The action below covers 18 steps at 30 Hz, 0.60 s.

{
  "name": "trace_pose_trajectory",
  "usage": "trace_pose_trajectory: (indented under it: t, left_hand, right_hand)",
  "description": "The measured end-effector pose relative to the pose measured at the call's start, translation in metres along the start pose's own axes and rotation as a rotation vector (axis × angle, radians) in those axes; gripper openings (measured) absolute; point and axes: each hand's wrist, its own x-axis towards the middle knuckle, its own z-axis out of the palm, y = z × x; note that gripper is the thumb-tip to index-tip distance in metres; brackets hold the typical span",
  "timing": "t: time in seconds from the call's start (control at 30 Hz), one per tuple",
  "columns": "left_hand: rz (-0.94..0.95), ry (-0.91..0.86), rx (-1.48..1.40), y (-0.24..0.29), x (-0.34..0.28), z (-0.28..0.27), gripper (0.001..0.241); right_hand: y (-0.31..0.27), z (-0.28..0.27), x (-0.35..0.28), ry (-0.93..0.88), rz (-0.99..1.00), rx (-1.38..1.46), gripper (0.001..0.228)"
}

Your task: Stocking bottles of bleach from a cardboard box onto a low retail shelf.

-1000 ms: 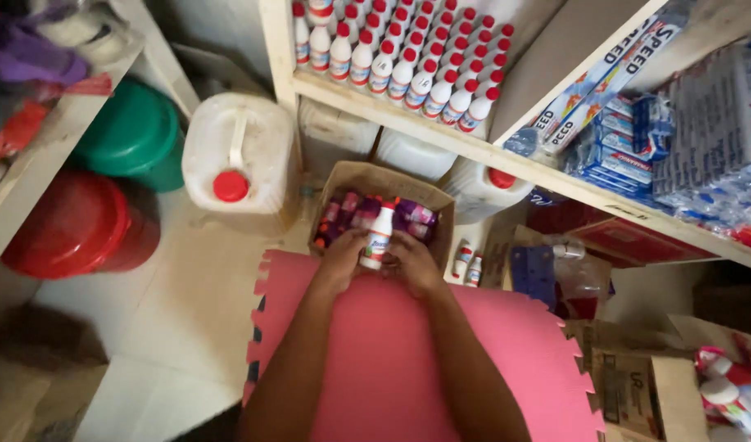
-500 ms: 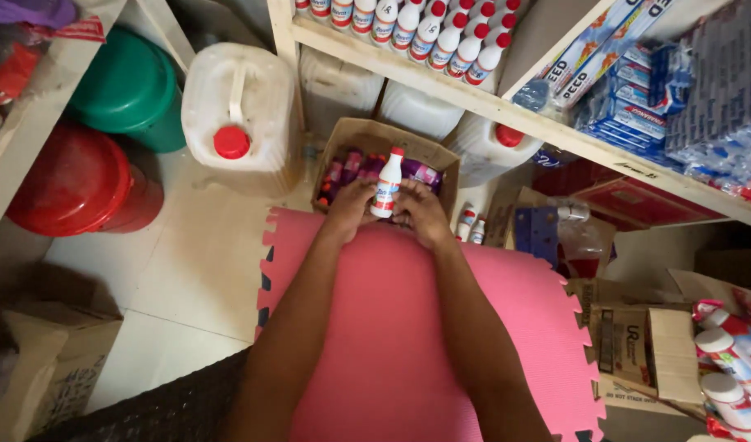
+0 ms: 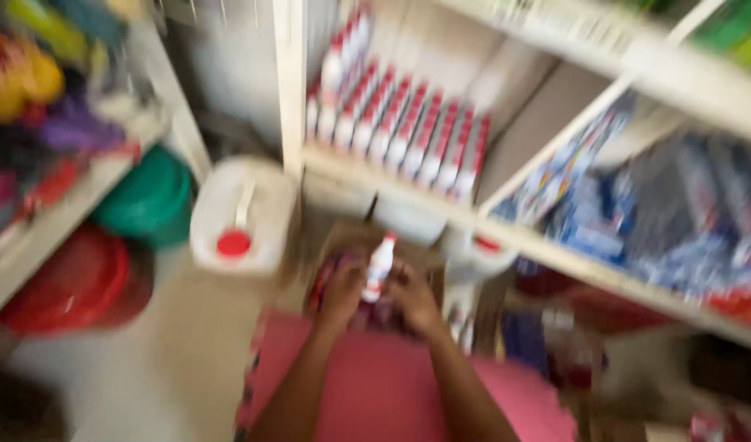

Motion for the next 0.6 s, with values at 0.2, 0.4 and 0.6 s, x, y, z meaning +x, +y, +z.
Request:
trace_pose_trajectory:
  t: [0.2,0.4,0.6]
  left_hand:
    - [0.129,0.135,-0.015,0.119,0.099,0.011,0.027]
    - [0.528,0.334,0.235,0.213,0.197,0.02,0.038]
    - [0.409,0.243,0.164,0.212,0.29,0.049,0.068]
  right_hand:
    - [-0.066,-0.027,0.113,0.182,0.068,-0.248,0.042]
    - [-0.137,-0.051,0.239,0.107,-0.214,-0.617,0.032]
    - [-0.151,-0.081,0.345,0.13,-0.27,-0.748,0.039]
